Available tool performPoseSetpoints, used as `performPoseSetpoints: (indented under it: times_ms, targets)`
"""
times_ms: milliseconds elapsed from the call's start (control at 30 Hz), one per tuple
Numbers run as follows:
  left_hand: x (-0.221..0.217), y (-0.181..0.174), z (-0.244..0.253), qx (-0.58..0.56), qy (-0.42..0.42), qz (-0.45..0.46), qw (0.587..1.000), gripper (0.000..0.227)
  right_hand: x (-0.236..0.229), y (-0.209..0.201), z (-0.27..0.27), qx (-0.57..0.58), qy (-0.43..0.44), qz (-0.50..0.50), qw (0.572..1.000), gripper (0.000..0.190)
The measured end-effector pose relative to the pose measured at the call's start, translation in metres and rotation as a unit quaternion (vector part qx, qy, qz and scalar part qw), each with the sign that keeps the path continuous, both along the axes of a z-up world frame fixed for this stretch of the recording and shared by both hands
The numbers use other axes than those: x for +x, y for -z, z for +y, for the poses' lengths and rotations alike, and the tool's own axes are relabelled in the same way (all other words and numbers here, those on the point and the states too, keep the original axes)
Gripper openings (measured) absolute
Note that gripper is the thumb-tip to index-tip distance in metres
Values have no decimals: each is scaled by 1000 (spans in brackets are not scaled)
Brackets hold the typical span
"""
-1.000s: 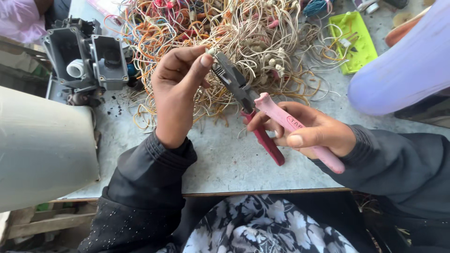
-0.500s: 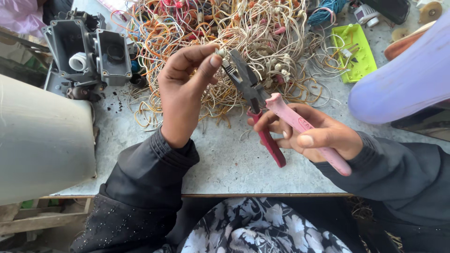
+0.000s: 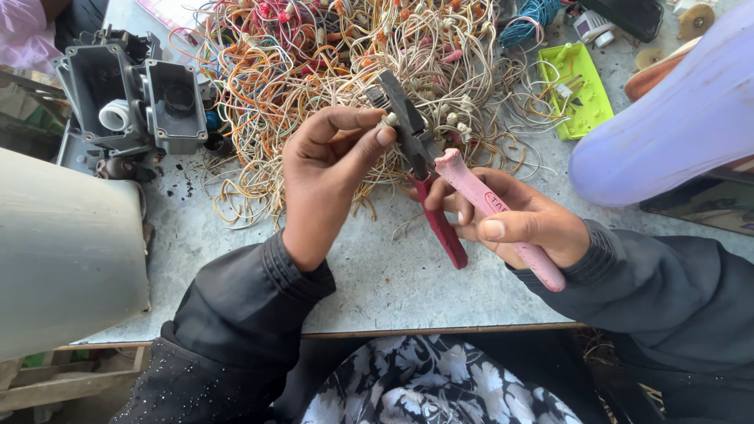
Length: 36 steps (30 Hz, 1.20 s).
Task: The person uses pliers to strip the insulation from a large pile of tangled electrical wires. They repeatedly pick individual wires from the pile, cut off the plastic connectors, and strip the ends to expose the copper. The person works continuously through the pile, occasionally adjusting the wires with their hands.
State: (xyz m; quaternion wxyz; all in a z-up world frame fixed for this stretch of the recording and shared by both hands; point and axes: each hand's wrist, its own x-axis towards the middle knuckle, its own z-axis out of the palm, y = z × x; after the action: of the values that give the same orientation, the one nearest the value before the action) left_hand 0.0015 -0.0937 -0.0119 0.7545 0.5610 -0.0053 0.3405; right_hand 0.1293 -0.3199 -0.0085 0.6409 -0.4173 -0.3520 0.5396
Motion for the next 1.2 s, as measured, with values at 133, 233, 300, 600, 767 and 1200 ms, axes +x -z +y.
performPoseSetpoints:
  times_ms: [133, 233, 300, 600, 767, 1200]
  targets:
    - [-3, -2, -6, -13, -12, 23, 1000, 18, 0, 4, 1, -44, 35, -22, 998, 56]
    - [-3, -2, -7, -31, -6, 4, 999, 18, 3, 15, 0, -34, 28, -62, 997, 48]
    - [-1, 1, -5, -28, -7, -2, 1000, 17, 1, 19, -3, -27, 26, -56, 998, 45]
    - [-3, 4, -5, 9, -32, -28, 999, 14, -21, 8, 1, -35, 65, 13, 997, 70]
    - [-7, 1, -9, 34, -39, -36, 998, 14, -18, 8, 3, -34, -10, 4, 999, 97]
    - [-6, 6, -10, 33, -39, -14, 999, 15, -14, 14, 10, -98, -16, -36, 994, 80]
